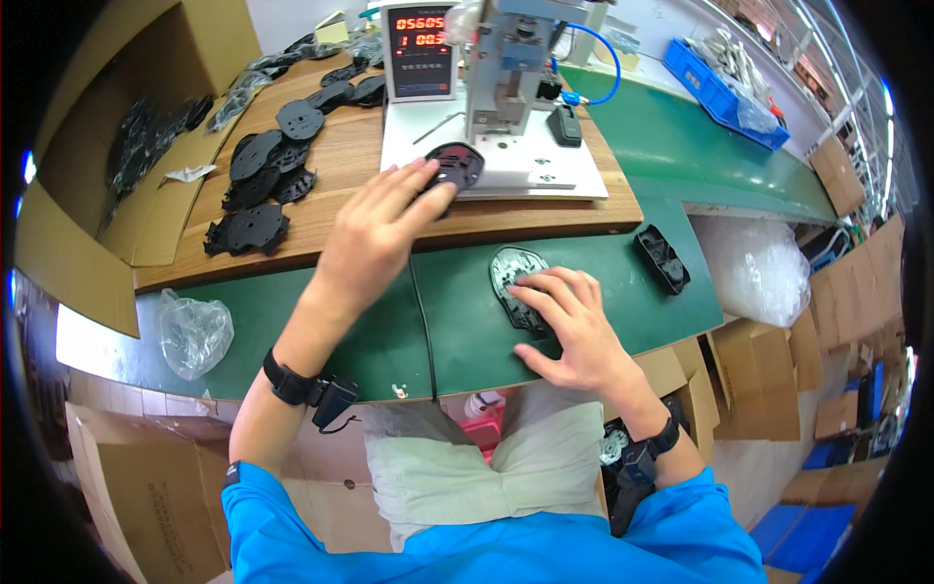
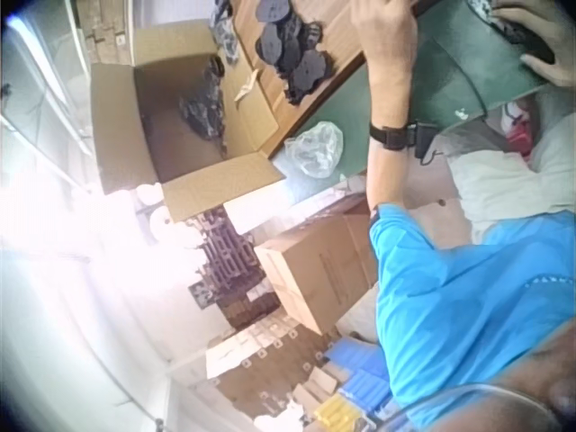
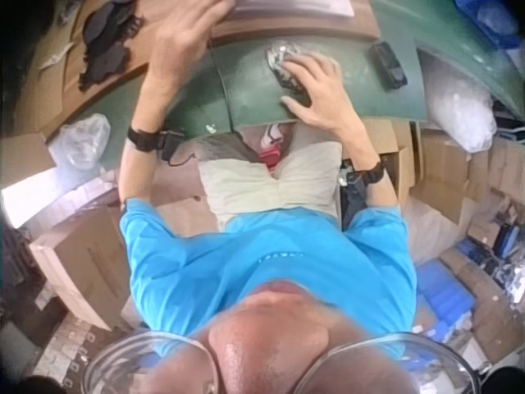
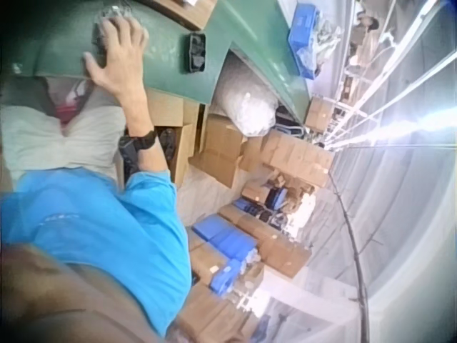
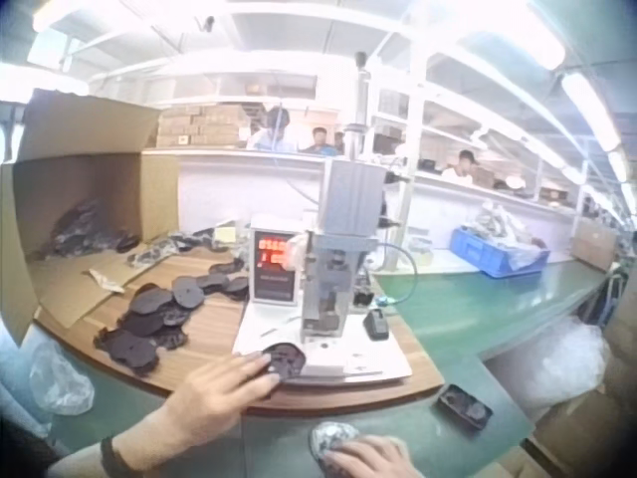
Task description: Assembling small black plastic components using a pneumatic press at a factory workstation.
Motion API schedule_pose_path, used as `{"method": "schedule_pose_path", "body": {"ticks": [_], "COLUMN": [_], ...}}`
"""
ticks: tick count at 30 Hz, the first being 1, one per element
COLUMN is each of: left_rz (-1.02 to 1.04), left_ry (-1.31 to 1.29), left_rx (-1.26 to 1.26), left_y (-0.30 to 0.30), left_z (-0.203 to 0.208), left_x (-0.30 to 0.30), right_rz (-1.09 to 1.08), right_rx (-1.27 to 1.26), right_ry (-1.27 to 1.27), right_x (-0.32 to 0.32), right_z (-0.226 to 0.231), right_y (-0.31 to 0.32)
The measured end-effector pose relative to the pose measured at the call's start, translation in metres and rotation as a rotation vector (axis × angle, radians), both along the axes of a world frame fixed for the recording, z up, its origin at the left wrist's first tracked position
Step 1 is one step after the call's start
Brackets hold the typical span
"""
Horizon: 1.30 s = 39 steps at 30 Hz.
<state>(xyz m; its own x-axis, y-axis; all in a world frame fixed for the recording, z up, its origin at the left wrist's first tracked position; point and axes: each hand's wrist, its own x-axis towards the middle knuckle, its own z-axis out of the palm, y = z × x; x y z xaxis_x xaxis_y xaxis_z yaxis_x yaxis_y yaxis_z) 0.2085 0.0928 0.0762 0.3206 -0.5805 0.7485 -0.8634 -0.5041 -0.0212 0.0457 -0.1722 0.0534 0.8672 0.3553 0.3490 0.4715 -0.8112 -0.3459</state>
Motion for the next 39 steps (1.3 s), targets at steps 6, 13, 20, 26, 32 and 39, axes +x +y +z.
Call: {"method": "schedule_pose_path", "body": {"ticks": [6,13,20,26,32,39], "left_rz": [0.027,0.124,0.165,0.152,0.121,-0.037], "left_ry": [-0.047,-0.034,0.085,0.003,-0.022,0.11], "left_rx": [0.187,0.233,0.147,0.179,0.069,-0.057], "left_y": [-0.067,-0.098,-0.096,-0.095,-0.09,-0.089], "left_z": [0.018,0.002,0.006,0.005,-0.004,-0.003], "left_x": [0.0,-0.004,0.001,0.0,0.006,0.007], "right_rz": [0.008,0.001,-0.001,-0.005,-0.131,-0.221], "right_rx": [-0.038,-0.007,0.014,0.094,0.164,-0.038], "right_ry": [-0.017,-0.023,-0.026,-0.088,-0.345,-0.385], "right_x": [0.002,0.0,0.001,0.004,0.047,0.113], "right_z": [-0.008,-0.012,-0.012,-0.011,0.027,0.027], "right_y": [-0.004,-0.004,-0.003,-0.009,0.008,0.019]}}
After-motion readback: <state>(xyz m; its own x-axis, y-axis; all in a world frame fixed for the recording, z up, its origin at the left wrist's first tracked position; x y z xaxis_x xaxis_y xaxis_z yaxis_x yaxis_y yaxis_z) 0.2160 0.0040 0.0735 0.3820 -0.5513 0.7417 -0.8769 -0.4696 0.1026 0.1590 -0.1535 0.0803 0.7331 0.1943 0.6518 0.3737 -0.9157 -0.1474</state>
